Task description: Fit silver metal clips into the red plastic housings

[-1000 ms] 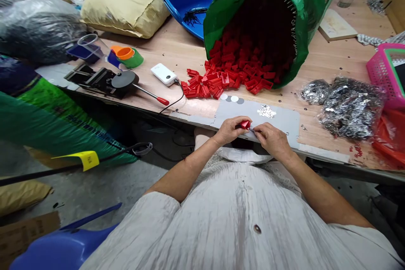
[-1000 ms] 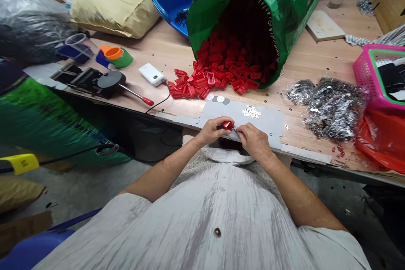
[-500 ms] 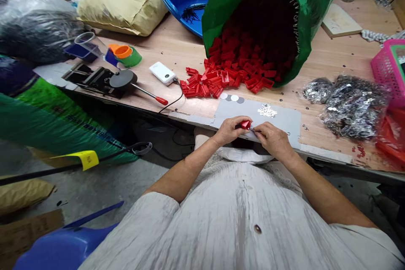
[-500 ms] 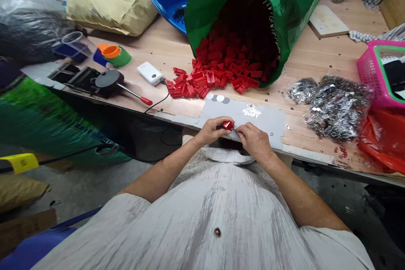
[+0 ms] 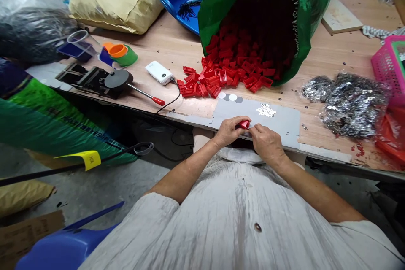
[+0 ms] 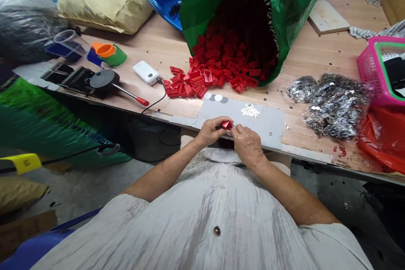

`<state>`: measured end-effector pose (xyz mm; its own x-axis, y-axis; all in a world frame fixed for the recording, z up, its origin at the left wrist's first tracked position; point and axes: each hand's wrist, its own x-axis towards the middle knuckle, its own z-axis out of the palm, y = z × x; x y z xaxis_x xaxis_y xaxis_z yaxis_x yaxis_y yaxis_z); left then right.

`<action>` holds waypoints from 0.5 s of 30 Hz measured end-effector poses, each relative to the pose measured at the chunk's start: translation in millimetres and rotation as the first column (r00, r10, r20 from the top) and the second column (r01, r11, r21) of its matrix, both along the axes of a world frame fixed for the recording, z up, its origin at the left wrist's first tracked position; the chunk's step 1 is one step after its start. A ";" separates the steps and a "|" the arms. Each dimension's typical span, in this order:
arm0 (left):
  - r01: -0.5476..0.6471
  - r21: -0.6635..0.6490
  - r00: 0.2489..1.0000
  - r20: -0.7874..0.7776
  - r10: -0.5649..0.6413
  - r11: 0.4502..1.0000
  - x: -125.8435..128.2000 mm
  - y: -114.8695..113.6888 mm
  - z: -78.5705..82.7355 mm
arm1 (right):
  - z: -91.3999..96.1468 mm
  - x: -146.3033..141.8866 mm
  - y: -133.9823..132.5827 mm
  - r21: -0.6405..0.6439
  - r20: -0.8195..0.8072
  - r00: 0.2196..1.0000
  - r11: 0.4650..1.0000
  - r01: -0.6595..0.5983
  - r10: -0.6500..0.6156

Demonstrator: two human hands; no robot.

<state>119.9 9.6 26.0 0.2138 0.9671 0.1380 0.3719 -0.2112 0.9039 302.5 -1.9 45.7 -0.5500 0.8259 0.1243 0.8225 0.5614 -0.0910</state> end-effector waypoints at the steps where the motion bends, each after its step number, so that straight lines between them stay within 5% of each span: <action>1: -0.008 -0.003 1.000 -0.003 0.008 1.000 0.5 -0.6 0.4 | -1.4 -2.1 -1.6 -0.005 -0.011 1.000 1.000 0.020 -0.020; 9: 0.027 -0.038 0.996 0.087 -0.024 0.999 -3.1 -2.1 -2.9 | -0.1 20.3 -0.1 -0.162 -0.313 0.942 0.984 0.075 -0.124; 15: -0.020 -0.115 0.959 0.279 0.051 0.993 2.0 -12.2 -1.0 | 13.0 38.1 1.1 -0.227 -0.524 0.847 0.973 -0.032 -0.094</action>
<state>121.9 -2.6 25.0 0.1469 0.9859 0.0800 0.1048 -0.0960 0.9899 340.6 -0.8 58.7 -0.4263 0.8816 0.2024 0.6301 0.4500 -0.6329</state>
